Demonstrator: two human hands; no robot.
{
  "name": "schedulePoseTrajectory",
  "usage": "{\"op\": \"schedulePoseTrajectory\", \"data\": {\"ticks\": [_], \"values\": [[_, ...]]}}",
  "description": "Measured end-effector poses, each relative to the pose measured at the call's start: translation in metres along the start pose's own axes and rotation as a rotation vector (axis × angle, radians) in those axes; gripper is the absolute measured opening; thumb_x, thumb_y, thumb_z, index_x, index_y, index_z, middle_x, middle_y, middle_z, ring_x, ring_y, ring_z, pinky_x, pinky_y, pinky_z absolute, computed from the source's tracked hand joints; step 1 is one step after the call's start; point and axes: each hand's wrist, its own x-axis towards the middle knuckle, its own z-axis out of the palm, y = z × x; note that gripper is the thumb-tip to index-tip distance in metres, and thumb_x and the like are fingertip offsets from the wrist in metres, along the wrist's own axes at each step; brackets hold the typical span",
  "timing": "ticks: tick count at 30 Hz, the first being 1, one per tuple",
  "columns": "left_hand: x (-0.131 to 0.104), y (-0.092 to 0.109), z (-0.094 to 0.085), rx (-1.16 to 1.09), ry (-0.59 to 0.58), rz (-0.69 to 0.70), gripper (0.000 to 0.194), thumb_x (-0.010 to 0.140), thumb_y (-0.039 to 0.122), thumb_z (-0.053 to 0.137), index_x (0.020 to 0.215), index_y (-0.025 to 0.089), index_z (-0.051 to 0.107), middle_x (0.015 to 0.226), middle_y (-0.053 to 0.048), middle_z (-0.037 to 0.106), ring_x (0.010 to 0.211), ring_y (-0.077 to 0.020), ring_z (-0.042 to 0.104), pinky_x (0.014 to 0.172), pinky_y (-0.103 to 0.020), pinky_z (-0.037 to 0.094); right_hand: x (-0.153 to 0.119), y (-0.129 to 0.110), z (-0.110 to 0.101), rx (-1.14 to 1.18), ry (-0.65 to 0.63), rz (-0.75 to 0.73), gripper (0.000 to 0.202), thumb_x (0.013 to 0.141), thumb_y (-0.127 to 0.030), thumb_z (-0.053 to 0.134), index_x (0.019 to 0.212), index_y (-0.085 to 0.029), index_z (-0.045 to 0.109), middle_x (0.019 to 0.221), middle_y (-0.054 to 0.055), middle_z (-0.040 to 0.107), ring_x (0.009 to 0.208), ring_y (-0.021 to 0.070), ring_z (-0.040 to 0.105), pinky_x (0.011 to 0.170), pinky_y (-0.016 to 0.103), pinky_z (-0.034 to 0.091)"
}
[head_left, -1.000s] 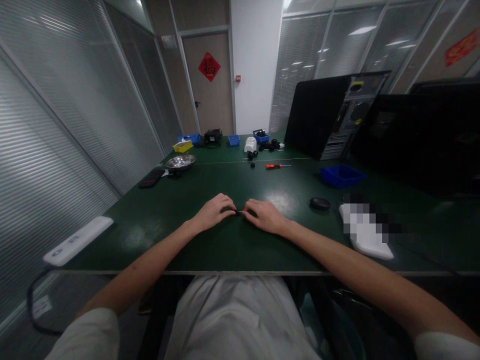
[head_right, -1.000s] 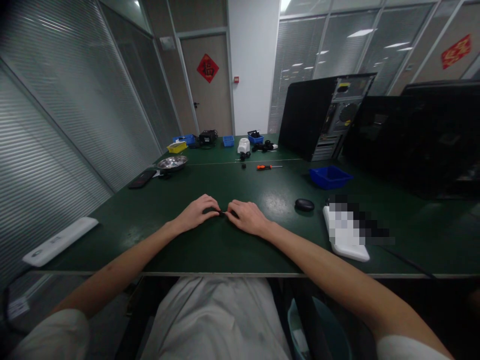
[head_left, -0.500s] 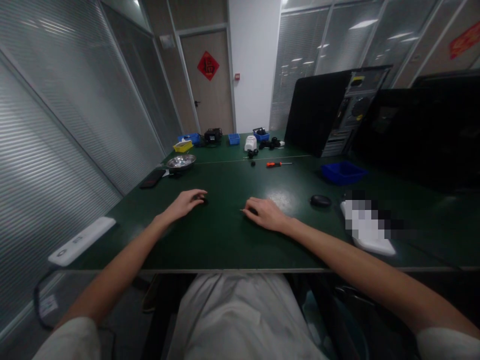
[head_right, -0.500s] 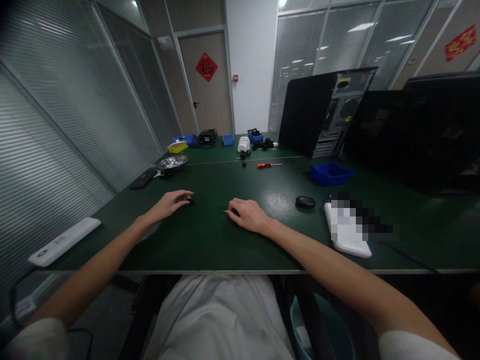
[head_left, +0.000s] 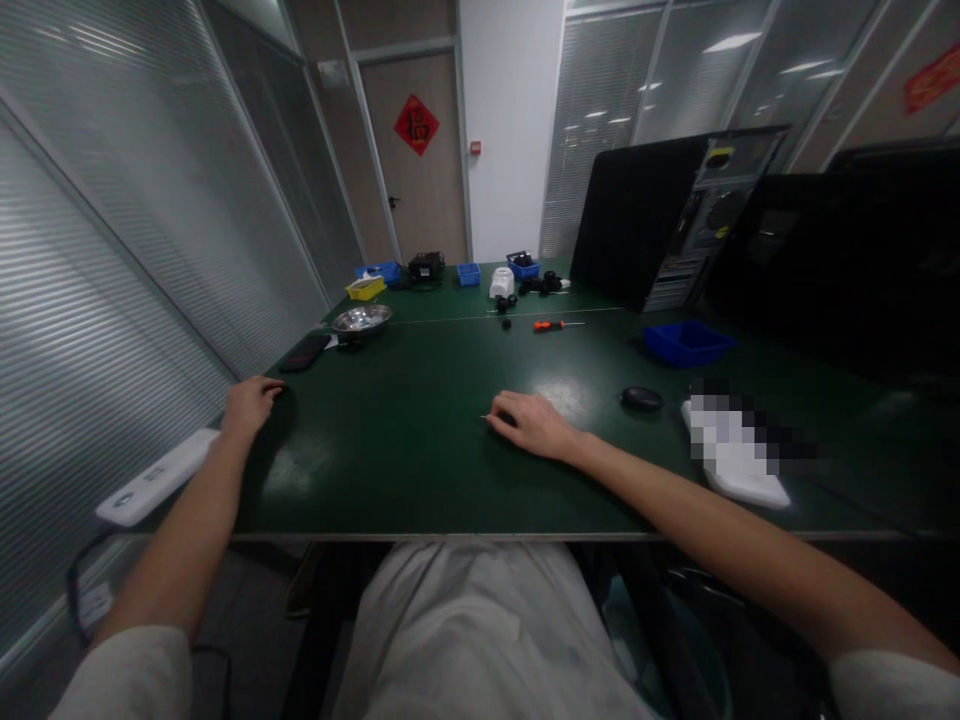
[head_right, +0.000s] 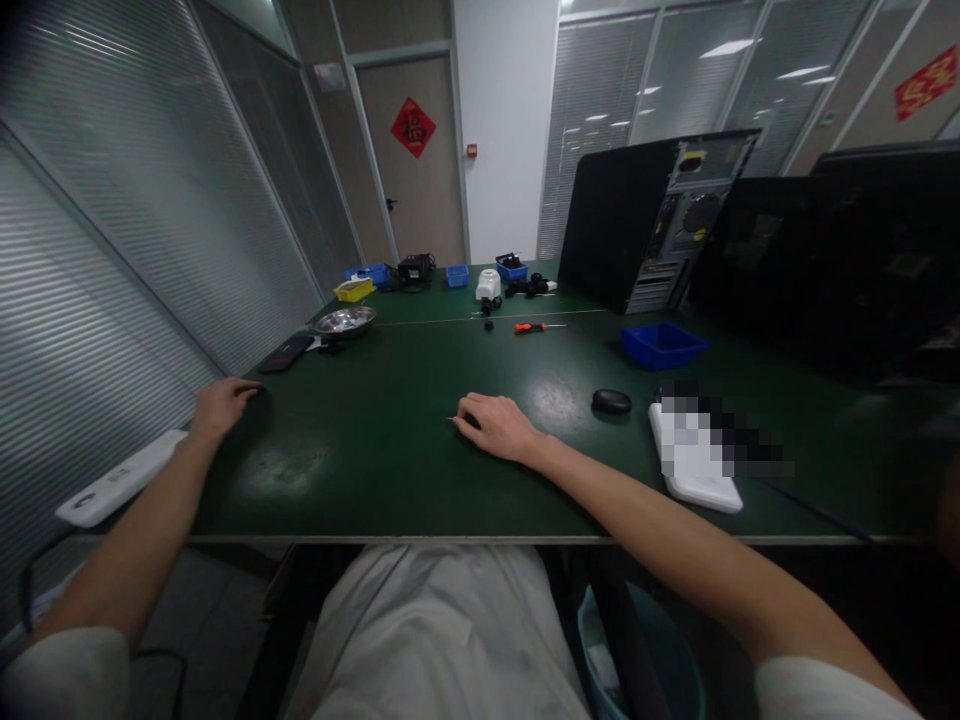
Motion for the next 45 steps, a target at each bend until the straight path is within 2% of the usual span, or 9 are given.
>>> {"op": "schedulePoseTrajectory", "data": {"ticks": [7,14,23,32,35,37,39,43,45], "values": [[0.000,0.001,0.001,0.067,0.005,0.005,0.028,0.093,0.014,0.058,0.114,0.005,0.075,0.107,-0.008,0.073,0.102,-0.0203,0.062,0.092,-0.024,0.041,0.001,0.003,0.004,-0.018,0.016,-0.005,0.020,0.103,-0.037,0.052,0.100,-0.021,0.063,0.098,0.004,0.066,0.078,0.0144,0.059,0.069,0.026,0.036],[-0.009,0.012,-0.001,0.165,0.026,0.010,0.032,0.095,0.019,0.056,0.117,0.005,0.074,0.113,-0.013,0.070,0.102,-0.0230,0.059,0.087,-0.026,0.040,0.001,0.003,0.004,-0.020,0.009,-0.005,0.020,0.103,-0.037,0.051,0.099,-0.021,0.062,0.097,0.004,0.066,0.080,0.0150,0.059,0.069,0.027,0.036],[-0.004,0.014,-0.001,0.198,0.003,-0.091,0.031,0.093,0.023,0.061,0.116,0.008,0.074,0.105,-0.014,0.072,0.093,-0.0237,0.061,0.079,-0.028,0.041,0.001,0.003,0.004,-0.012,0.006,-0.006,0.022,0.104,-0.038,0.050,0.101,-0.020,0.063,0.098,0.004,0.066,0.078,0.0146,0.058,0.069,0.027,0.037],[-0.007,0.021,-0.001,0.233,0.010,-0.087,0.037,0.098,0.028,0.051,0.118,0.010,0.075,0.110,-0.020,0.071,0.102,-0.0330,0.063,0.084,-0.038,0.045,0.001,0.001,0.002,-0.012,0.004,-0.009,0.021,0.103,-0.037,0.050,0.100,-0.021,0.062,0.098,0.003,0.066,0.079,0.0145,0.059,0.069,0.026,0.037],[-0.009,0.046,-0.002,0.176,0.013,0.023,0.036,0.098,0.031,0.050,0.116,0.015,0.077,0.116,-0.017,0.071,0.109,-0.0336,0.061,0.088,-0.038,0.046,0.001,0.002,0.004,-0.016,0.010,-0.012,0.020,0.103,-0.037,0.051,0.100,-0.021,0.062,0.098,0.003,0.066,0.081,0.0152,0.060,0.070,0.026,0.037],[-0.014,0.077,-0.003,0.073,0.001,0.169,0.034,0.098,0.031,0.050,0.113,0.018,0.078,0.119,-0.013,0.071,0.112,-0.0313,0.059,0.091,-0.037,0.046,0.001,0.003,0.005,-0.015,0.014,-0.014,0.019,0.103,-0.036,0.051,0.099,-0.021,0.062,0.097,0.004,0.066,0.081,0.0157,0.060,0.070,0.027,0.038],[-0.024,0.118,-0.003,-0.055,-0.033,0.330,0.031,0.098,0.033,0.053,0.111,0.020,0.078,0.118,-0.011,0.071,0.111,-0.0288,0.060,0.093,-0.037,0.046,0.001,0.003,0.005,-0.015,0.019,-0.015,0.019,0.103,-0.036,0.051,0.099,-0.021,0.062,0.097,0.004,0.067,0.081,0.0159,0.060,0.070,0.027,0.037],[-0.060,0.213,-0.001,-0.331,-0.197,0.649,0.026,0.098,0.036,0.059,0.108,0.022,0.078,0.109,-0.008,0.072,0.099,-0.0241,0.061,0.087,-0.036,0.047,0.000,0.003,0.005,-0.024,0.029,-0.002,0.019,0.103,-0.036,0.052,0.098,-0.021,0.062,0.098,0.003,0.067,0.078,0.0151,0.059,0.069,0.027,0.036],[-0.078,0.252,0.001,-0.426,-0.265,0.806,0.022,0.097,0.035,0.062,0.102,0.022,0.078,0.104,-0.007,0.072,0.098,-0.0232,0.060,0.087,-0.036,0.047,0.000,0.002,0.004,-0.034,0.036,0.007,0.019,0.102,-0.036,0.052,0.098,-0.021,0.063,0.097,0.003,0.067,0.077,0.0148,0.058,0.068,0.027,0.035]]}}
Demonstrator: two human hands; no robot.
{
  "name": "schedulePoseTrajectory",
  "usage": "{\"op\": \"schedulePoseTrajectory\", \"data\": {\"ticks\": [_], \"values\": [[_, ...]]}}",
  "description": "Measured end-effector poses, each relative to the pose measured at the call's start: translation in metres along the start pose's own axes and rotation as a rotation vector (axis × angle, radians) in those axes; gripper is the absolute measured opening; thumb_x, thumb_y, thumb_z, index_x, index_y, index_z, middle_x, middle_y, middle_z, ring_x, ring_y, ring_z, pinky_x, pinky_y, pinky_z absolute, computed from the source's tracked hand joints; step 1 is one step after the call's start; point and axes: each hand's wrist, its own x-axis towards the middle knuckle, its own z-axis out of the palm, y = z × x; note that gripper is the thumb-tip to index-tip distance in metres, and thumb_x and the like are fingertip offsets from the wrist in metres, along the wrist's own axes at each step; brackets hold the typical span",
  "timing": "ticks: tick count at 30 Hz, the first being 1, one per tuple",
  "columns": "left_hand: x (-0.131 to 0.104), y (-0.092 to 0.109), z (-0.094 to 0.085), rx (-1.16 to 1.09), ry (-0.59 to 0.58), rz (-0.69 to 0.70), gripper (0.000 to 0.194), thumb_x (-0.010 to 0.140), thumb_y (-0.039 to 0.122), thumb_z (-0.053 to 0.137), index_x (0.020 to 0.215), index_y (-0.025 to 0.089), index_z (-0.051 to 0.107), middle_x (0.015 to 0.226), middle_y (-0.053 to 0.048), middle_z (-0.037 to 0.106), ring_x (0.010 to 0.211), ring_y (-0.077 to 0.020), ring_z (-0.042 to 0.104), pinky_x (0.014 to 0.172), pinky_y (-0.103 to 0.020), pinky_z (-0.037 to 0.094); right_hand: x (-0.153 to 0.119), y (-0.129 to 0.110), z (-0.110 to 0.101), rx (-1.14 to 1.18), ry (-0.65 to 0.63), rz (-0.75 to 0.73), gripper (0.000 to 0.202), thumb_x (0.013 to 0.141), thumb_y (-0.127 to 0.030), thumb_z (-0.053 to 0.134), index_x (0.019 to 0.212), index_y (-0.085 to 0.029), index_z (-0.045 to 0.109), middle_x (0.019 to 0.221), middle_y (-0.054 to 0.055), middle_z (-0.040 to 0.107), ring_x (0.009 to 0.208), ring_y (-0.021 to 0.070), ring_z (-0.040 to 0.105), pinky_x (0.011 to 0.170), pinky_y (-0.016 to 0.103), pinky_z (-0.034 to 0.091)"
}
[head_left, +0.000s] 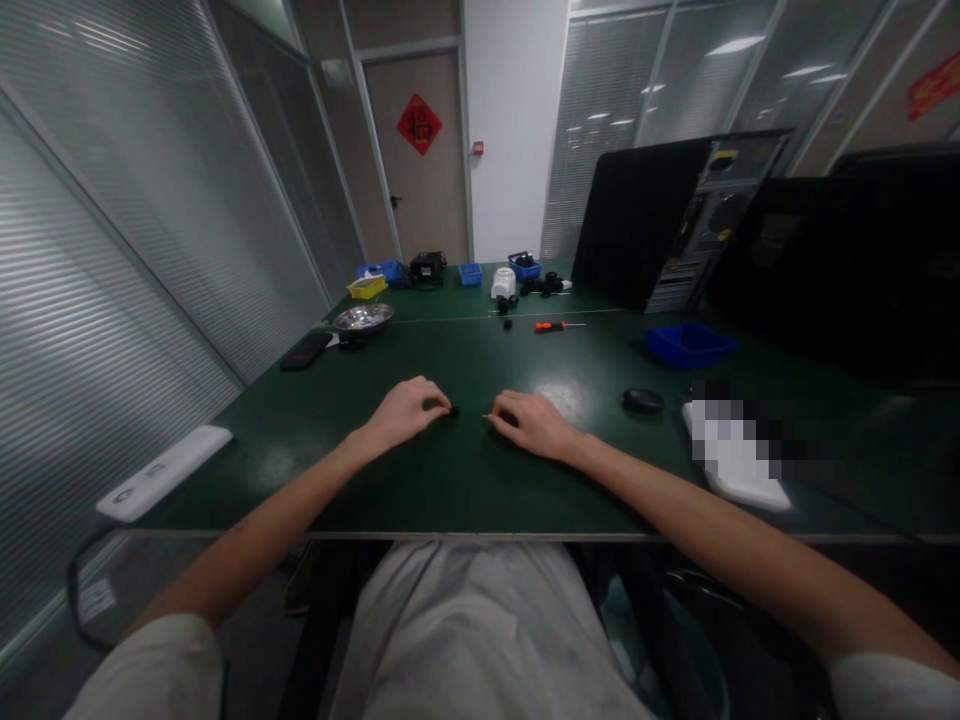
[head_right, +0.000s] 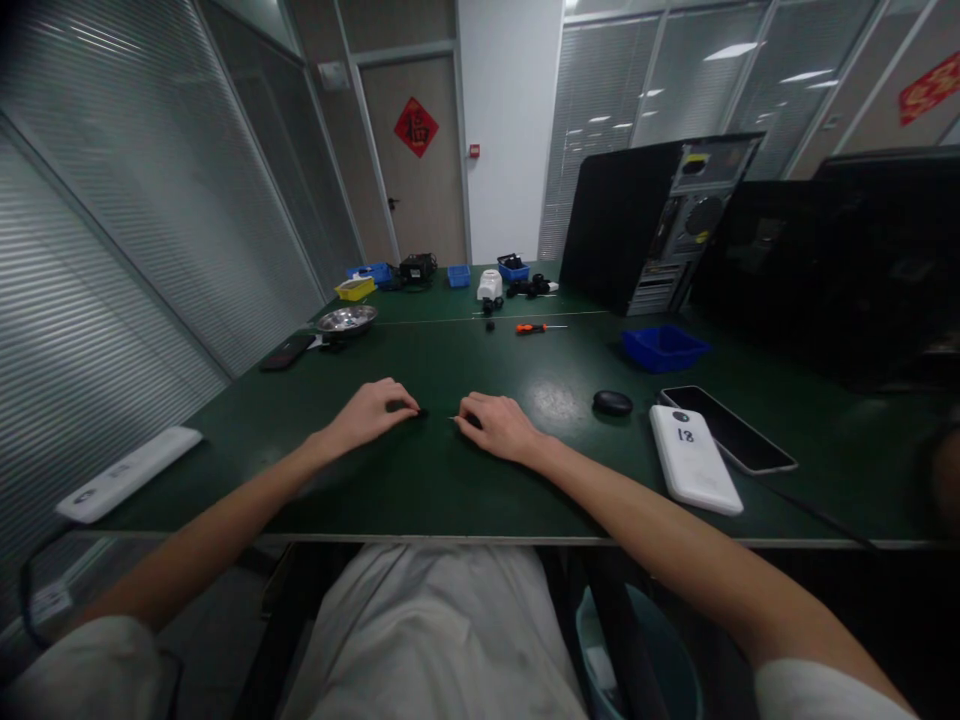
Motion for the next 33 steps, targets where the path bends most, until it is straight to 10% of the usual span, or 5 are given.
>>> {"op": "schedulePoseTrajectory", "data": {"ticks": [5,13,33], "values": [[0.015,0.034,0.030,-0.161,0.026,0.118,0.015,0.093,0.030,0.068,0.094,0.018,0.075,0.107,-0.008,0.068,0.099,-0.0219,0.060,0.087,-0.034,0.047,-0.001,-0.001,-0.002,-0.023,-0.013,0.021,0.018,0.101,-0.035,0.054,0.099,-0.021,0.065,0.095,0.003,0.066,0.076,0.0140,0.058,0.066,0.027,0.033],[0.008,0.022,0.041,-0.423,0.020,-0.025,0.032,0.092,0.034,0.069,0.117,0.015,0.072,0.100,-0.007,0.070,0.078,-0.0155,0.060,0.068,-0.025,0.047,-0.002,-0.002,-0.005,-0.065,-0.032,0.019,0.017,0.099,-0.035,0.057,0.097,-0.021,0.067,0.097,0.003,0.067,0.077,0.0147,0.059,0.064,0.027,0.030],[0.009,0.026,0.041,-0.434,0.070,0.073,0.020,0.093,0.031,0.070,0.105,0.020,0.081,0.104,-0.008,0.075,0.094,-0.0196,0.069,0.088,-0.030,0.052,-0.002,-0.006,-0.002,-0.088,-0.024,-0.054,0.019,0.102,-0.036,0.051,0.100,-0.021,0.063,0.096,0.003,0.064,0.076,0.0139,0.055,0.063,0.027,0.029]]}}
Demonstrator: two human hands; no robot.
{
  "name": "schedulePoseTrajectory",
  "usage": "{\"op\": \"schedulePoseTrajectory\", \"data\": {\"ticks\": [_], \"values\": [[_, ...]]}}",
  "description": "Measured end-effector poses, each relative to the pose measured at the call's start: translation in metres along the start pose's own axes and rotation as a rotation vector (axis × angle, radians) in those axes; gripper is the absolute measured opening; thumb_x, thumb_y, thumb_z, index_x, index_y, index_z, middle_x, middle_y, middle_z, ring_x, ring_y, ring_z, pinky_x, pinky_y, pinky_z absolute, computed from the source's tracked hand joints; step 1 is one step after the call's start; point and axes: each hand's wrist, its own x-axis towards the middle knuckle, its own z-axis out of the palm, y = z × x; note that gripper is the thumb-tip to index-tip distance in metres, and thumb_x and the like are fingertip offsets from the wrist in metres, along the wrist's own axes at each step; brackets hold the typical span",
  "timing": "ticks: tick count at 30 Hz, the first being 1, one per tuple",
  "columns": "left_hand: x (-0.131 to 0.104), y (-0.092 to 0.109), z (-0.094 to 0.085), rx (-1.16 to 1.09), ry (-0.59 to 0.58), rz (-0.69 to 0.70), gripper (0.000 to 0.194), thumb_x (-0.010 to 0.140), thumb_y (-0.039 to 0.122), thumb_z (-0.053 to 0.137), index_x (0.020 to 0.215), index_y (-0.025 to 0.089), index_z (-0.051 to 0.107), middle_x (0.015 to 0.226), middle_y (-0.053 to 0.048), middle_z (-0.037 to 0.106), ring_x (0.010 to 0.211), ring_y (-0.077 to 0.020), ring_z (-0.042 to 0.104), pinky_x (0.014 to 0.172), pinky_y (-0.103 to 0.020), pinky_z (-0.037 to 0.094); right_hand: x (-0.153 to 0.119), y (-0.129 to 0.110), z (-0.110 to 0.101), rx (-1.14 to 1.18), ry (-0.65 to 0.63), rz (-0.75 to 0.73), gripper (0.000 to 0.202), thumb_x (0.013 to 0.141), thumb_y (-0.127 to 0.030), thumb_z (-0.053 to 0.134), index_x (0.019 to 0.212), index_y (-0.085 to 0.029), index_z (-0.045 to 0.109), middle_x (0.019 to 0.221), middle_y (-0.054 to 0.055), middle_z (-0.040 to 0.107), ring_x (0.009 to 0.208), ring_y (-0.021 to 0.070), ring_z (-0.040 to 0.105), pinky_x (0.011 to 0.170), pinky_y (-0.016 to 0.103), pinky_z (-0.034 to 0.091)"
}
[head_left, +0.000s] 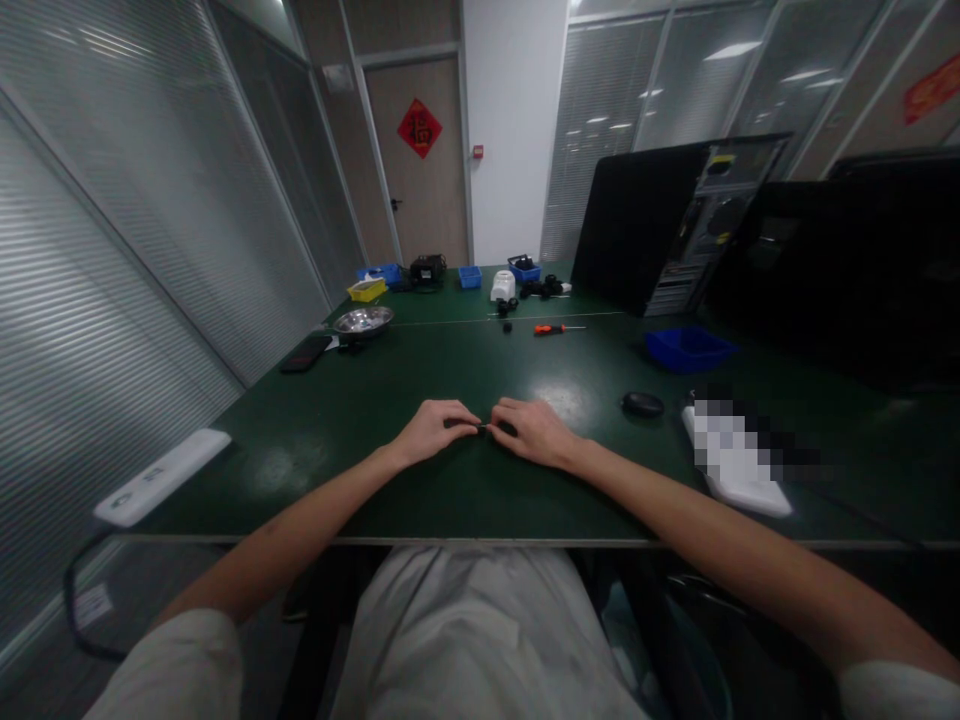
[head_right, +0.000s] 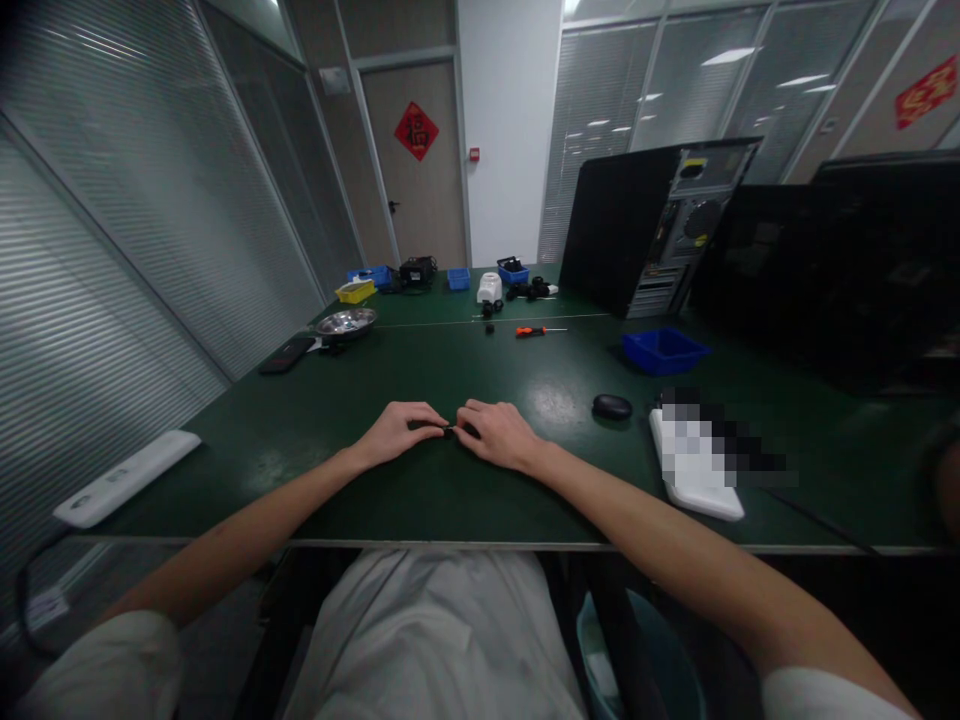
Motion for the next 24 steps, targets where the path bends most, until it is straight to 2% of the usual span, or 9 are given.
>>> {"op": "schedulePoseTrajectory", "data": {"ticks": [4,11,17,22,24], "values": [[0.000,0.002,0.003,-0.001,-0.002,0.002,0.019,0.092,0.031,0.070,0.104,0.020,0.081,0.104,-0.007,0.075,0.094,-0.0195,0.069,0.089,-0.030,0.051,0.000,-0.001,0.002,-0.035,-0.013,-0.011,0.020,0.103,-0.036,0.050,0.102,-0.021,0.062,0.098,0.003,0.064,0.075,0.0139,0.055,0.063,0.028,0.028],[-0.001,-0.001,0.007,-0.058,0.054,-0.091,0.023,0.092,0.035,0.070,0.104,0.019,0.080,0.105,-0.008,0.076,0.095,-0.0220,0.070,0.087,-0.032,0.052,0.001,0.000,0.005,0.020,0.003,0.007,0.021,0.104,-0.036,0.047,0.104,-0.021,0.062,0.099,0.004,0.064,0.077,0.0146,0.057,0.065,0.027,0.031],[0.000,0.000,0.004,-0.039,0.007,-0.087,0.023,0.090,0.036,0.072,0.103,0.019,0.081,0.102,-0.007,0.075,0.089,-0.0199,0.068,0.081,-0.030,0.051,0.002,-0.004,0.003,-0.046,-0.027,0.007,0.021,0.103,-0.036,0.049,0.103,-0.021,0.063,0.099,0.005,0.064,0.076,0.0147,0.056,0.063,0.028,0.029],[0.008,-0.018,-0.002,0.017,0.058,-0.134,0.026,0.092,0.038,0.070,0.106,0.019,0.080,0.104,-0.008,0.072,0.090,-0.0197,0.065,0.080,-0.030,0.050,0.002,-0.006,0.001,-0.042,-0.036,0.004,0.024,0.104,-0.038,0.047,0.103,-0.021,0.063,0.098,0.005,0.064,0.074,0.0143,0.056,0.062,0.028,0.029],[0.011,-0.027,-0.003,0.073,0.045,-0.119,0.024,0.091,0.037,0.070,0.104,0.020,0.081,0.103,-0.008,0.071,0.091,-0.0198,0.064,0.082,-0.031,0.049,0.002,-0.006,0.000,-0.036,-0.032,0.002,0.023,0.104,-0.038,0.047,0.102,-0.021,0.063,0.098,0.004,0.064,0.075,0.0142,0.056,0.063,0.028,0.029]]}}
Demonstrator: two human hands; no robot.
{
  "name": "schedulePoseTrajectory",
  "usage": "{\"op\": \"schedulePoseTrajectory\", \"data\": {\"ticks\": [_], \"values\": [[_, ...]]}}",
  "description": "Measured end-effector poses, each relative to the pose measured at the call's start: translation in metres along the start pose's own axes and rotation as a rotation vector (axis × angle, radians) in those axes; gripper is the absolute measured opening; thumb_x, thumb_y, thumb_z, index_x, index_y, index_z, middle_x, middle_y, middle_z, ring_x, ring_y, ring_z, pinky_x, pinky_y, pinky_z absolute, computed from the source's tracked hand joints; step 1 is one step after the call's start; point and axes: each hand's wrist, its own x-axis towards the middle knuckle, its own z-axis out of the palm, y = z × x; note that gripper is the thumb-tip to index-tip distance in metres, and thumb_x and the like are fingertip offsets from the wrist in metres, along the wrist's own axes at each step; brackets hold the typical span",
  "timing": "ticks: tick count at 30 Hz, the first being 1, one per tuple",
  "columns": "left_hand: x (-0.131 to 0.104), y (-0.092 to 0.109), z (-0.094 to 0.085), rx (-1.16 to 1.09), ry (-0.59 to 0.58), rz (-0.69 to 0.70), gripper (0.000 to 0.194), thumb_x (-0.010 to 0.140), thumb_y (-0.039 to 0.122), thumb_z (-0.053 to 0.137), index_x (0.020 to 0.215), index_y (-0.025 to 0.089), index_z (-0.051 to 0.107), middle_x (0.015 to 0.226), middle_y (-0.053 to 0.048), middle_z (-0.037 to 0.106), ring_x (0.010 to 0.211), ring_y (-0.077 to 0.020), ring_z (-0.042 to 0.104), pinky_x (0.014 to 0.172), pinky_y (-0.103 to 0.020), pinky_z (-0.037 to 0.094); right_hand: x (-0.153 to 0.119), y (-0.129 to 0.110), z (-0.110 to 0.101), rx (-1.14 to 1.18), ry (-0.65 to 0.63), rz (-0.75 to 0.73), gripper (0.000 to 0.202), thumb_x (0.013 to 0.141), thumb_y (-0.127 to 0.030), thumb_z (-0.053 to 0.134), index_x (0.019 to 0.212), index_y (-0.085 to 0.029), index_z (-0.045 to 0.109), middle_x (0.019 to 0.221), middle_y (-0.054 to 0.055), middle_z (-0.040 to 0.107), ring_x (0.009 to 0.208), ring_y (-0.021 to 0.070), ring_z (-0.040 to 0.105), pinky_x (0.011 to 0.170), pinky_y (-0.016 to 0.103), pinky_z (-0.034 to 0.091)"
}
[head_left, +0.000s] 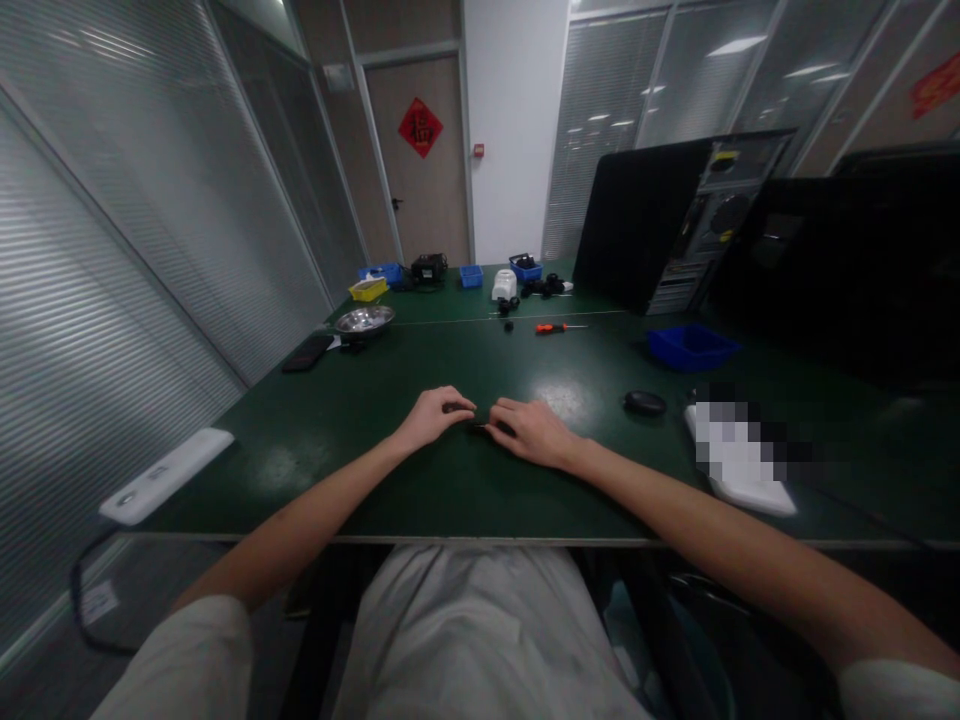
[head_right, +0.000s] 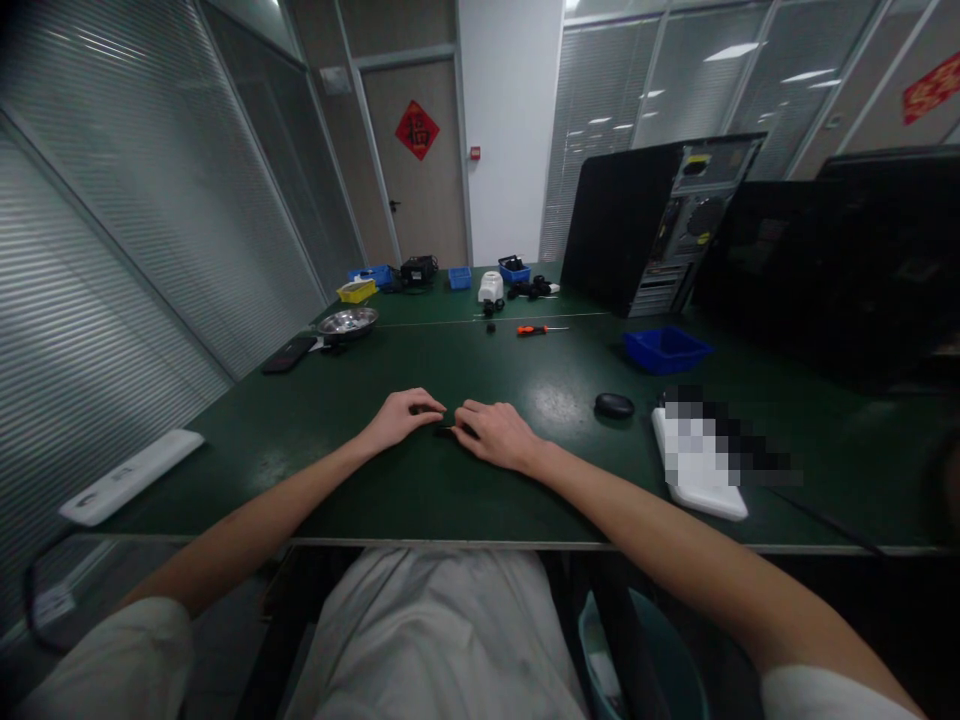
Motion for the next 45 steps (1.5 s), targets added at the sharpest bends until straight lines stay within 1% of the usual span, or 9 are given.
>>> {"op": "schedulePoseTrajectory", "data": {"ticks": [4,8,13,17,27,32,39,42,45], "values": [[0.003,-0.006,0.000,0.057,-0.028,0.028,0.024,0.092,0.038,0.070,0.104,0.021,0.081,0.105,-0.008,0.068,0.097,-0.0211,0.063,0.088,-0.033,0.049,0.000,0.001,0.000,0.038,0.002,0.003,0.021,0.103,-0.036,0.049,0.103,-0.021,0.064,0.099,0.004,0.064,0.075,0.0140,0.057,0.064,0.027,0.031],[-0.005,0.009,-0.003,0.041,-0.008,0.092,0.029,0.100,0.038,0.058,0.113,0.022,0.078,0.112,-0.009,0.067,0.104,-0.0215,0.061,0.092,-0.033,0.048,-0.001,0.004,-0.001,0.082,0.030,0.001,0.019,0.103,-0.036,0.051,0.101,-0.021,0.064,0.097,0.003,0.064,0.076,0.0139,0.057,0.065,0.027,0.032],[-0.011,0.026,-0.006,0.074,-0.125,0.166,0.026,0.094,0.038,0.069,0.113,0.024,0.077,0.109,-0.007,0.071,0.104,-0.0224,0.062,0.098,-0.037,0.044,-0.002,0.009,-0.001,0.109,0.044,0.006,0.018,0.102,-0.036,0.052,0.100,-0.021,0.063,0.097,0.003,0.065,0.078,0.0144,0.057,0.067,0.026,0.034],[-0.008,0.021,-0.014,0.129,-0.117,0.172,0.019,0.094,0.035,0.068,0.106,0.023,0.078,0.111,-0.007,0.071,0.108,-0.0232,0.062,0.101,-0.039,0.043,-0.001,0.011,0.000,0.116,0.042,0.011,0.020,0.102,-0.037,0.052,0.099,-0.021,0.063,0.097,0.003,0.065,0.078,0.0143,0.058,0.067,0.026,0.034],[-0.012,0.009,-0.029,0.094,-0.181,0.113,0.024,0.097,0.031,0.062,0.116,0.021,0.073,0.114,-0.008,0.071,0.107,-0.0211,0.066,0.096,-0.034,0.050,-0.002,0.010,-0.003,0.128,0.043,0.023,0.020,0.102,-0.037,0.052,0.100,-0.021,0.064,0.098,0.004,0.066,0.077,0.0144,0.058,0.068,0.026,0.035],[-0.025,-0.024,-0.082,0.126,-0.065,-0.042,0.034,0.096,0.039,0.062,0.123,0.022,0.072,0.121,-0.009,0.070,0.103,-0.0217,0.067,0.091,-0.033,0.052,-0.002,0.010,-0.005,0.141,0.031,0.023,0.021,0.103,-0.038,0.052,0.100,-0.020,0.064,0.098,0.004,0.066,0.075,0.0137,0.057,0.066,0.026,0.035],[-0.089,-0.118,-0.193,0.479,0.377,-0.502,0.037,0.088,0.041,0.068,0.113,0.015,0.076,0.111,-0.010,0.075,0.099,-0.0261,0.068,0.089,-0.033,0.050,-0.002,0.012,-0.003,0.149,0.029,0.018,0.022,0.103,-0.038,0.052,0.101,-0.020,0.065,0.099,0.004,0.066,0.077,0.0139,0.058,0.067,0.026,0.036],[-0.116,-0.144,-0.215,0.647,0.414,-0.688,0.028,0.090,0.033,0.067,0.107,0.014,0.078,0.102,-0.006,0.076,0.096,-0.0252,0.067,0.086,-0.031,0.048,-0.002,0.013,-0.001,0.148,0.034,0.017,0.021,0.103,-0.037,0.052,0.100,-0.020,0.064,0.098,0.003,0.066,0.075,0.0134,0.058,0.066,0.026,0.036],[-0.128,-0.153,-0.221,0.725,0.399,-0.729,0.025,0.091,0.026,0.066,0.109,0.012,0.078,0.105,-0.004,0.074,0.100,-0.0234,0.064,0.090,-0.028,0.045,-0.002,0.013,0.000,0.146,0.046,0.009,0.021,0.103,-0.037,0.052,0.099,-0.020,0.064,0.097,0.003,0.066,0.075,0.0134,0.058,0.067,0.026,0.036]]}}
